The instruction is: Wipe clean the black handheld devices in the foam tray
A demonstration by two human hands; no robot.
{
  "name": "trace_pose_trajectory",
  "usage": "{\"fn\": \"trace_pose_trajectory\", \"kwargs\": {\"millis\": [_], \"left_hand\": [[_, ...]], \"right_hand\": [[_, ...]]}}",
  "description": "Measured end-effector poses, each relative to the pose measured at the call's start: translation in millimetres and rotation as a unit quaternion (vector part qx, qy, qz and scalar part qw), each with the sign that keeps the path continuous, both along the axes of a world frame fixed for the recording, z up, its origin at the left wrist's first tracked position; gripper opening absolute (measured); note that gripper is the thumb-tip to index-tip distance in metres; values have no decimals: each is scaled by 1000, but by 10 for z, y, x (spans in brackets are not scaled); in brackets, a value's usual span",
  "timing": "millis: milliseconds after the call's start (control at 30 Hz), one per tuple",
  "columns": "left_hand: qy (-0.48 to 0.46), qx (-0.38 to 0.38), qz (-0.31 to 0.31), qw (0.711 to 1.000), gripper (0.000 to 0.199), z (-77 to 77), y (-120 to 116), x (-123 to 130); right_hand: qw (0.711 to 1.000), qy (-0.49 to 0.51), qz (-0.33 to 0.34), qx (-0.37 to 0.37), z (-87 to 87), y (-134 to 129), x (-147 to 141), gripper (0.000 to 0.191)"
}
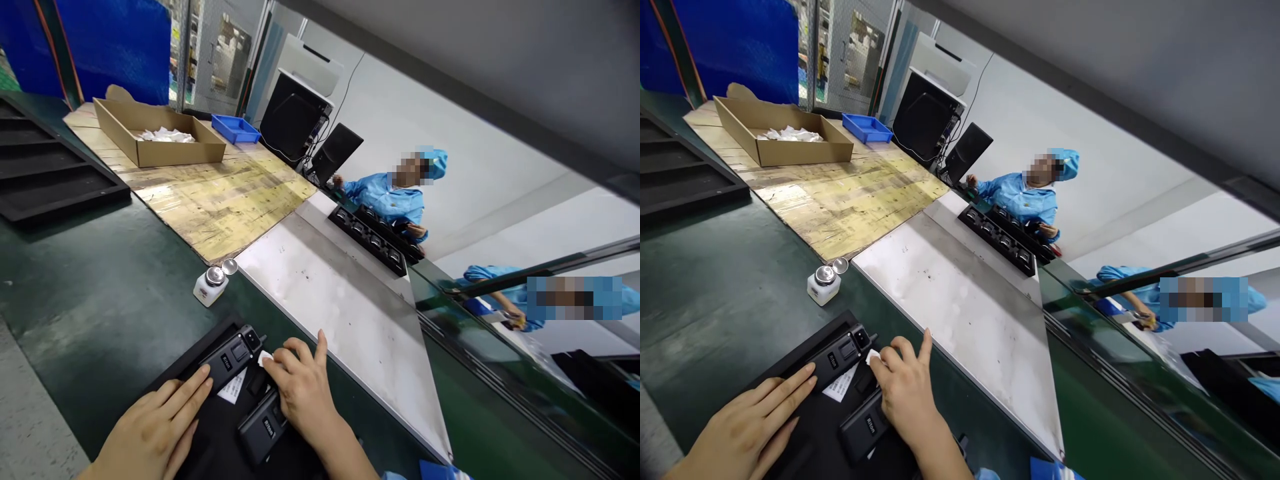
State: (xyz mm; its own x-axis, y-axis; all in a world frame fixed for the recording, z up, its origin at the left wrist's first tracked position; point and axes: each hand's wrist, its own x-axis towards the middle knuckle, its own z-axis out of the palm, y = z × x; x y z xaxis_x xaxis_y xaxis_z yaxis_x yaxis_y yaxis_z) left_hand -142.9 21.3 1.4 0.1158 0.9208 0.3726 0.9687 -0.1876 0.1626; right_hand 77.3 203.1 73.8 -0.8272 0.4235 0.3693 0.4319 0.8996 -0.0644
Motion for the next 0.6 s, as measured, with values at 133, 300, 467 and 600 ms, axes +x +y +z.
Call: {"fn": "trace_pose_trajectory", "kwargs": {"millis": [133, 300, 467, 600], "left_hand": [[7, 23, 2, 1000, 47, 33, 2, 17], [-35, 55, -57, 996, 43, 153, 11, 288], [-28, 6, -182, 983, 52, 193, 61, 734], [-17, -60, -178, 982, 60, 72, 60, 869]], "right_hand": [[994, 46, -98, 18, 143, -194, 411, 26], [981, 73, -180, 19, 91, -562, 735, 26], [980, 80, -176, 42, -175, -666, 630, 24], [988, 46, -140, 54, -256, -593, 547, 26]]}}
